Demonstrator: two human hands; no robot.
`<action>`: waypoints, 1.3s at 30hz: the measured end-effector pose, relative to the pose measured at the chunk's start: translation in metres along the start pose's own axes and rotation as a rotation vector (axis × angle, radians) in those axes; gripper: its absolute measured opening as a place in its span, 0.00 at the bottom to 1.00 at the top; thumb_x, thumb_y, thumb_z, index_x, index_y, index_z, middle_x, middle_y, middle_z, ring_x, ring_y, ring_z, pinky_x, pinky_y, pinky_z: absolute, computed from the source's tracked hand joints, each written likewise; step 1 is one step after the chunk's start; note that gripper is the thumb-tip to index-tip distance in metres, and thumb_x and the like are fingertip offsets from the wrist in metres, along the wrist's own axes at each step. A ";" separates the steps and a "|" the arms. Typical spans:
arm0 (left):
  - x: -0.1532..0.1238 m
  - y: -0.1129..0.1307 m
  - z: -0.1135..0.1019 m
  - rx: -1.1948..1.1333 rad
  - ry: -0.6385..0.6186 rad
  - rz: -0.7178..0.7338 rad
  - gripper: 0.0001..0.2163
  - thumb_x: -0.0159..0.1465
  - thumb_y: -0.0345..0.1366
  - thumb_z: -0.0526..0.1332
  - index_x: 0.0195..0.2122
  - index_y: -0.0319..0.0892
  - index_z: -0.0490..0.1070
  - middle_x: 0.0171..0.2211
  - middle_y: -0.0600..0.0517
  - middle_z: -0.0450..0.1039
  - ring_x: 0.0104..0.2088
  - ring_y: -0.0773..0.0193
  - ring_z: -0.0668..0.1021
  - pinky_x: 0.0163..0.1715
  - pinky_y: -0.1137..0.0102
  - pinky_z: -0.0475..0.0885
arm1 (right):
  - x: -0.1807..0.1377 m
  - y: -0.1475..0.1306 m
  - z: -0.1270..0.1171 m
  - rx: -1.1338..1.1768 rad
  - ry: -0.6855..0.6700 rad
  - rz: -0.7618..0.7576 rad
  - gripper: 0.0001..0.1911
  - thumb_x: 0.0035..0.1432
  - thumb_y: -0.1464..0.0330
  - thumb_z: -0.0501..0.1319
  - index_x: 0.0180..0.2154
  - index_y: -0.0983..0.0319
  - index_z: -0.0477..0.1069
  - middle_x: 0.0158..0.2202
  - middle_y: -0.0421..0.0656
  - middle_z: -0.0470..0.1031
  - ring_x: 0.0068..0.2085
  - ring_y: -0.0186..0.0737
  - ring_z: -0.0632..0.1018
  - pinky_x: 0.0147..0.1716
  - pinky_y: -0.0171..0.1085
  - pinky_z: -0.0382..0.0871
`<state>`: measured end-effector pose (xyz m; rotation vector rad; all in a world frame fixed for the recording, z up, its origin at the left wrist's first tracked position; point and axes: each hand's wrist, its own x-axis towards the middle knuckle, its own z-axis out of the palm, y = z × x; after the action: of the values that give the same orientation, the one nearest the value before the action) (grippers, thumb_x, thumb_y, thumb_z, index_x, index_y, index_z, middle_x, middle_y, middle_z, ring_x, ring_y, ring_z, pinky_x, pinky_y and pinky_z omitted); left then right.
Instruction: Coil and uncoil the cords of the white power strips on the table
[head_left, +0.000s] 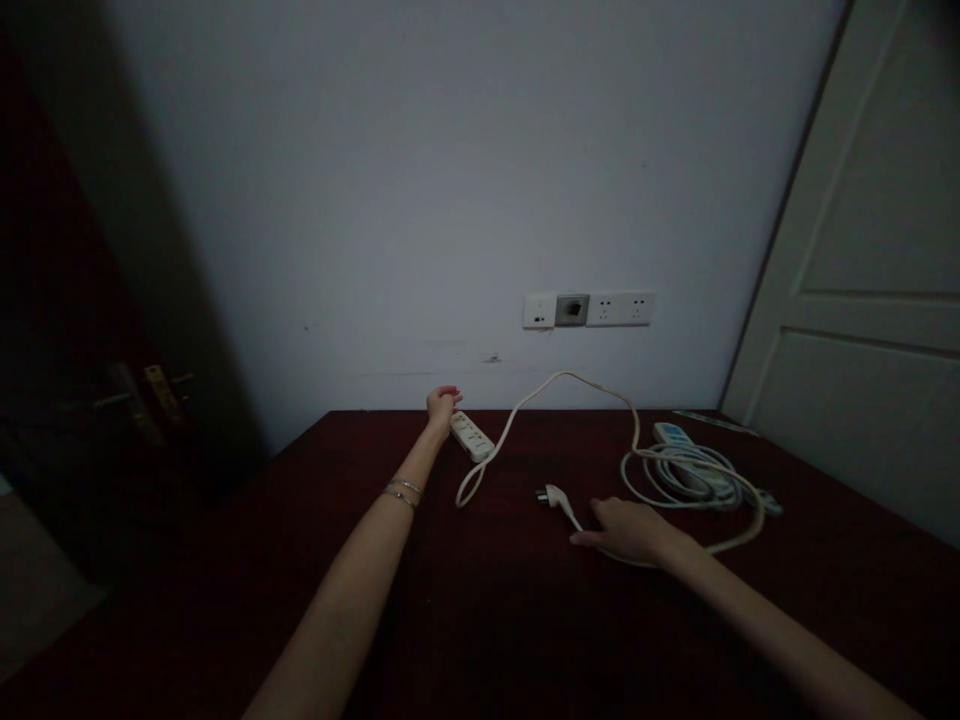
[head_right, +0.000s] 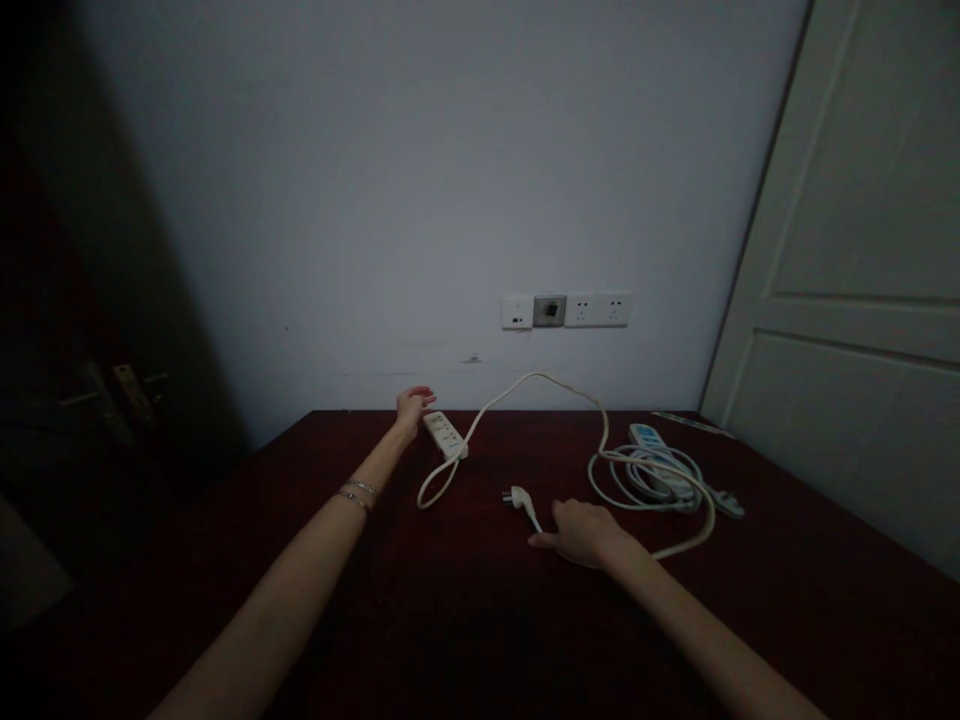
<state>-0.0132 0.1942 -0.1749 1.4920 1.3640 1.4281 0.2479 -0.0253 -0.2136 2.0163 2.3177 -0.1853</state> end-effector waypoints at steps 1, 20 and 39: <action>-0.004 0.008 -0.001 -0.071 0.033 -0.018 0.16 0.53 0.26 0.51 0.43 0.35 0.65 0.45 0.39 0.70 0.42 0.60 0.77 0.32 0.73 0.71 | 0.000 -0.001 0.004 0.014 -0.007 -0.013 0.32 0.54 0.47 0.51 0.43 0.69 0.70 0.42 0.59 0.73 0.42 0.58 0.76 0.37 0.46 0.66; -0.130 0.149 -0.025 -0.284 -0.366 0.393 0.06 0.52 0.33 0.57 0.28 0.36 0.69 0.25 0.52 0.70 0.24 0.70 0.72 0.19 0.78 0.64 | -0.019 -0.065 -0.162 1.427 0.568 -0.300 0.20 0.46 0.53 0.64 0.25 0.64 0.65 0.22 0.40 0.70 0.22 0.32 0.73 0.18 0.30 0.70; -0.114 0.138 -0.062 -0.337 -1.112 0.027 0.14 0.62 0.40 0.55 0.41 0.33 0.70 0.15 0.62 0.48 0.13 0.78 0.48 0.10 0.78 0.41 | 0.007 -0.048 -0.162 0.794 0.944 -0.277 0.16 0.48 0.55 0.62 0.29 0.62 0.72 0.31 0.46 0.75 0.34 0.42 0.75 0.38 0.42 0.70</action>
<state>-0.0244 0.0405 -0.0655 1.6417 0.3881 0.5571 0.2043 -0.0039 -0.0511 2.4440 3.5595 -0.2239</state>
